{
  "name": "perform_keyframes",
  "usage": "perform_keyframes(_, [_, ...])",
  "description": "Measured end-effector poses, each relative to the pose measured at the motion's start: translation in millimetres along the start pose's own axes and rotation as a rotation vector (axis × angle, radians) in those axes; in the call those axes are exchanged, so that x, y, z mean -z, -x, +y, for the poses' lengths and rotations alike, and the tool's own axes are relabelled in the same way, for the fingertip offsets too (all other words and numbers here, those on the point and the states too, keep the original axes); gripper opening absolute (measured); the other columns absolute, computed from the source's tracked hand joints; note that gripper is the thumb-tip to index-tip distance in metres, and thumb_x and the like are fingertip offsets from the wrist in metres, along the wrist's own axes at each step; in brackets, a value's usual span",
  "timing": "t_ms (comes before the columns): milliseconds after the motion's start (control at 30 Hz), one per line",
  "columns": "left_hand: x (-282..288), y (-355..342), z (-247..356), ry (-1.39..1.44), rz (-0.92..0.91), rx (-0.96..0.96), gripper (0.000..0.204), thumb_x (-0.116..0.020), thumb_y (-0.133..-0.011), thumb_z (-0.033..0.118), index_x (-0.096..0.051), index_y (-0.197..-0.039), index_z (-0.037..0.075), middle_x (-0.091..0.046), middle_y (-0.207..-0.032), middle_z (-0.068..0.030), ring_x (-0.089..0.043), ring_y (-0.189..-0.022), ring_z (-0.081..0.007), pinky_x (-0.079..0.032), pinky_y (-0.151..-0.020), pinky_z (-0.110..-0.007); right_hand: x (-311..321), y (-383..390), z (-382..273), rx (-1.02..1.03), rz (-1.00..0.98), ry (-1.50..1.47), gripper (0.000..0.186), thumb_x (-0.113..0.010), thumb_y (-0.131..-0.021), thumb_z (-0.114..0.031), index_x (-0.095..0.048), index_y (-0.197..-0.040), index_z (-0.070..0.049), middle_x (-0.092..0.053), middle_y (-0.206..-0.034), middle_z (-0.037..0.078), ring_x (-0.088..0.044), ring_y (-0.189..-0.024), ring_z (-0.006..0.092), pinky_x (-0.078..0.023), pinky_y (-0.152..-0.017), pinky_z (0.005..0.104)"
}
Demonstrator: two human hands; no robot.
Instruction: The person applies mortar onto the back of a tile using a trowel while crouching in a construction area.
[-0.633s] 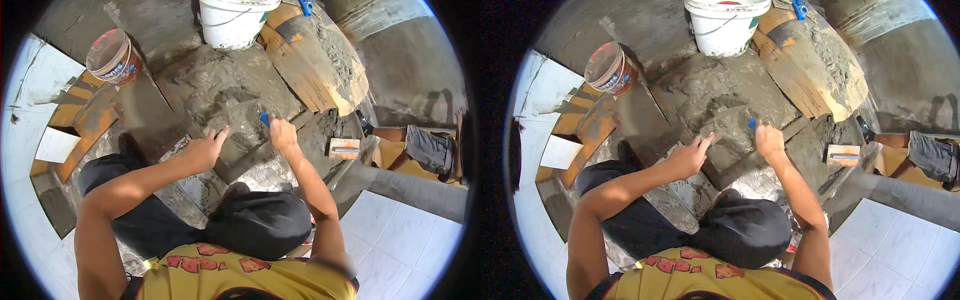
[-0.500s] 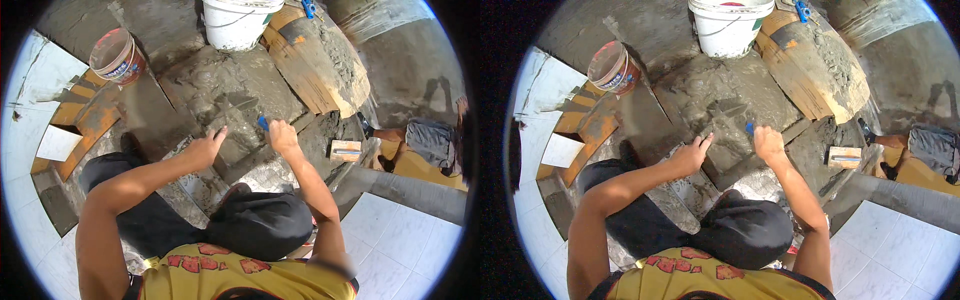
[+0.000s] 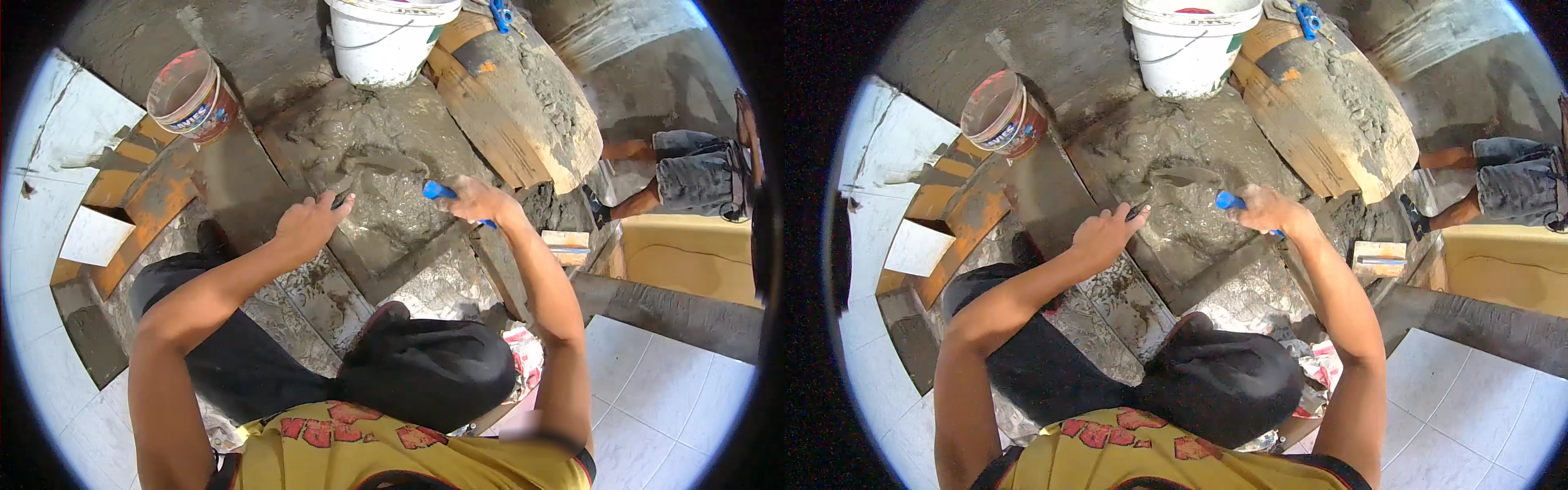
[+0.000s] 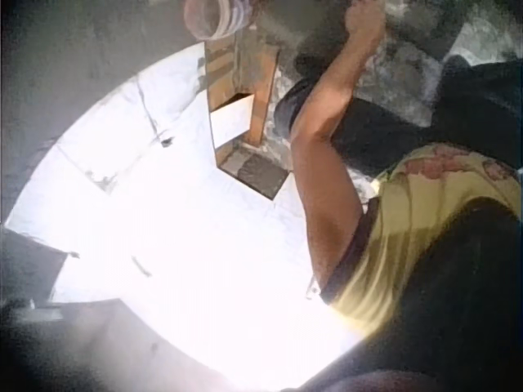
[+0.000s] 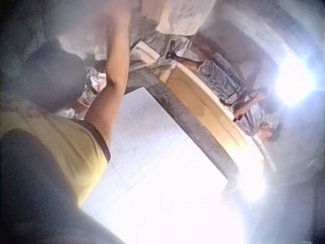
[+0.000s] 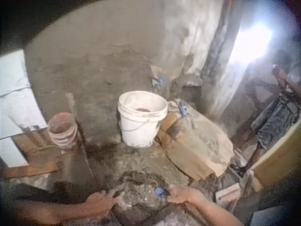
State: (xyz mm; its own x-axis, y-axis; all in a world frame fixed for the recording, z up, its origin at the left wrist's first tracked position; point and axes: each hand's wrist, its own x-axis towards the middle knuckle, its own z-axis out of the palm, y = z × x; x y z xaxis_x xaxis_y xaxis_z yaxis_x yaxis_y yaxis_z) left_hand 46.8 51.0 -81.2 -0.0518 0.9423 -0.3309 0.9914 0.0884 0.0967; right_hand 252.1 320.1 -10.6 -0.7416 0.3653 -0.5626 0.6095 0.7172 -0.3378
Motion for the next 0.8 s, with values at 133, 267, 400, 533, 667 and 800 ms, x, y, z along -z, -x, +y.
perform_keyframes(133, [32,9,-6,0.080,-0.047,0.040,0.074,-0.063,-0.086,0.005,-0.036,-0.154,0.014,-0.054,-0.124,-0.0201,-0.068,-0.095,-0.0344,-0.057,-0.069,-0.044,-11,-29,30,-0.069,-0.056,0.064,0.041,-0.062,-0.087,-0.037,-0.068,-0.090,0.004,-0.070,-0.077,0.024,-0.070,-0.073,0.0373,-0.054,-0.071,0.0484])
perform_keyframes(267, [57,33,-32,0.356,-0.053,0.145,0.066,-0.061,-0.090,0.011,-0.037,-0.151,0.011,-0.057,-0.119,-0.0225,-0.067,-0.100,-0.0399,-0.055,-0.077,-0.050,-18,-32,18,-0.122,0.025,-0.341,0.042,-0.062,-0.091,-0.034,-0.063,-0.085,0.007,-0.067,-0.069,0.017,-0.066,-0.055,0.0238,-0.053,-0.050,0.0405])
perform_keyframes(400, [79,43,-52,0.420,-0.044,0.175,0.062,-0.060,-0.092,0.014,-0.036,-0.150,0.009,-0.058,-0.118,-0.0230,-0.066,-0.097,-0.0430,-0.054,-0.082,-0.052,-24,-65,-8,-0.135,-0.009,-0.496,0.028,-0.059,-0.093,-0.023,-0.058,-0.086,0.004,-0.060,-0.063,0.009,-0.059,-0.048,0.0195,-0.049,-0.043,0.0349])
perform_keyframes(533, [95,57,-53,0.317,-0.112,0.186,0.065,-0.061,-0.089,0.010,-0.038,-0.150,0.010,-0.059,-0.117,-0.0231,-0.067,-0.096,-0.0414,-0.055,-0.082,-0.051,-22,-150,-44,-0.246,-0.073,-0.506,0.023,-0.058,-0.092,-0.019,-0.058,-0.093,0.004,-0.060,-0.065,0.011,-0.061,-0.049,0.0210,-0.050,-0.043,0.0356])
perform_keyframes(667, [90,50,-42,0.305,-0.144,0.018,0.069,-0.063,-0.085,0.005,-0.039,-0.149,0.009,-0.060,-0.116,-0.0227,-0.069,-0.094,-0.0403,-0.055,-0.082,-0.050,-52,-232,15,-0.209,0.074,-0.601,0.025,-0.056,-0.091,-0.018,-0.060,-0.079,0.004,-0.062,-0.063,0.013,-0.064,-0.051,0.0231,-0.052,-0.045,0.0383])
perform_keyframes(800, [85,68,-51,0.358,-0.247,0.044,0.068,-0.062,-0.085,0.003,-0.041,-0.149,0.009,-0.061,-0.115,-0.0220,-0.069,-0.092,-0.0401,-0.055,-0.082,-0.050,-58,-260,-36,0.030,0.106,-0.144,0.028,-0.057,-0.089,-0.022,-0.066,-0.089,0.005,-0.070,-0.072,0.019,-0.072,-0.062,0.0278,-0.057,-0.057,0.0433])
